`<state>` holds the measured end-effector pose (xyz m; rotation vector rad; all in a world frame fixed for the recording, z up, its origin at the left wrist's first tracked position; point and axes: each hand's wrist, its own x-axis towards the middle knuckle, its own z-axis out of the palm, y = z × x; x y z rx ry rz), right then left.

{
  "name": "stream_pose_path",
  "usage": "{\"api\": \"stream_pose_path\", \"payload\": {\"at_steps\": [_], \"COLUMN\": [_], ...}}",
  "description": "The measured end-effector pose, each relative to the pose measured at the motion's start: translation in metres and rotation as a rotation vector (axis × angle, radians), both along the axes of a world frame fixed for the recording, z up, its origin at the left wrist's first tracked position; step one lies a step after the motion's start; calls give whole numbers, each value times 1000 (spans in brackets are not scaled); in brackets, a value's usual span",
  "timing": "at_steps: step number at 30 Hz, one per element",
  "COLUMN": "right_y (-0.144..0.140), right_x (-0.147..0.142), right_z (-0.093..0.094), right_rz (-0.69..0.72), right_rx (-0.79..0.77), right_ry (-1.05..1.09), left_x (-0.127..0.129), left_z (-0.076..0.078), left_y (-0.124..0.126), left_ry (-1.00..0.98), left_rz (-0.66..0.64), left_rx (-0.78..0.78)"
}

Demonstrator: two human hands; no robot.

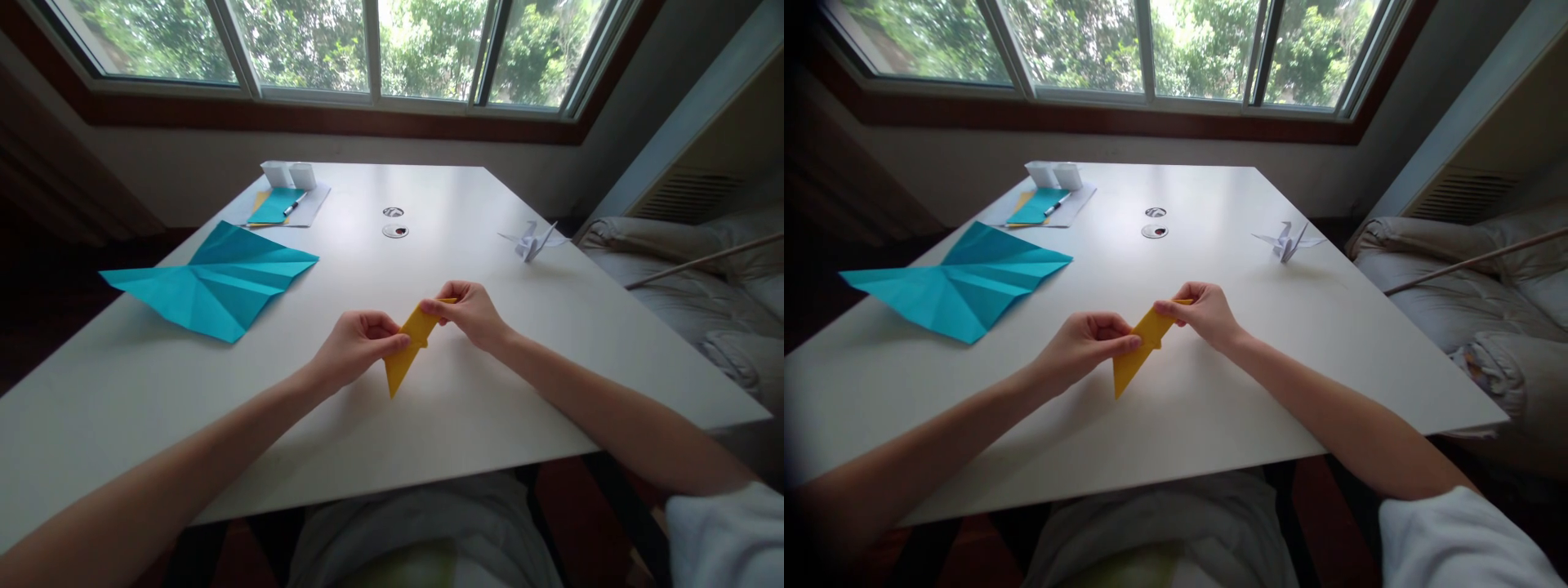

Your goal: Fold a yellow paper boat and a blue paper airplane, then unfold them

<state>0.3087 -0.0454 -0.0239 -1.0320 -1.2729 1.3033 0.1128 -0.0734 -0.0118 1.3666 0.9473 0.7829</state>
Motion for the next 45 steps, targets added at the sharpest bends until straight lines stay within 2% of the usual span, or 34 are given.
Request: {"api": "stream_pose_path", "payload": {"at_steps": [2, 10, 18, 25, 33, 38, 45], "right_y": [1, 4, -7, -15, -19, -19, -12], "right_x": [4, 20, 15, 7, 4, 4, 10], "right_z": [1, 8, 15, 14, 13, 13, 8], "right_rz": [28, 243, 400, 363, 419, 443, 319], "right_rx": [15, -85, 119, 141, 82, 84, 50], "right_ry": [-34, -23, -422, -339, -347, -331, -281], "left_x": [0, -5, -5, -2, 0, -2, -8], "left_z": [1, 1, -1, 1, 1, 2, 0], "left_y": [0, 4, 2, 0, -2, -2, 6], "left_ry": [3, 2, 92, 187, 138, 132, 175], "left_rz": [8, 41, -77, -29, -102, -122, -107], "left_rx": [7, 55, 76, 167, 190, 175, 36]}}
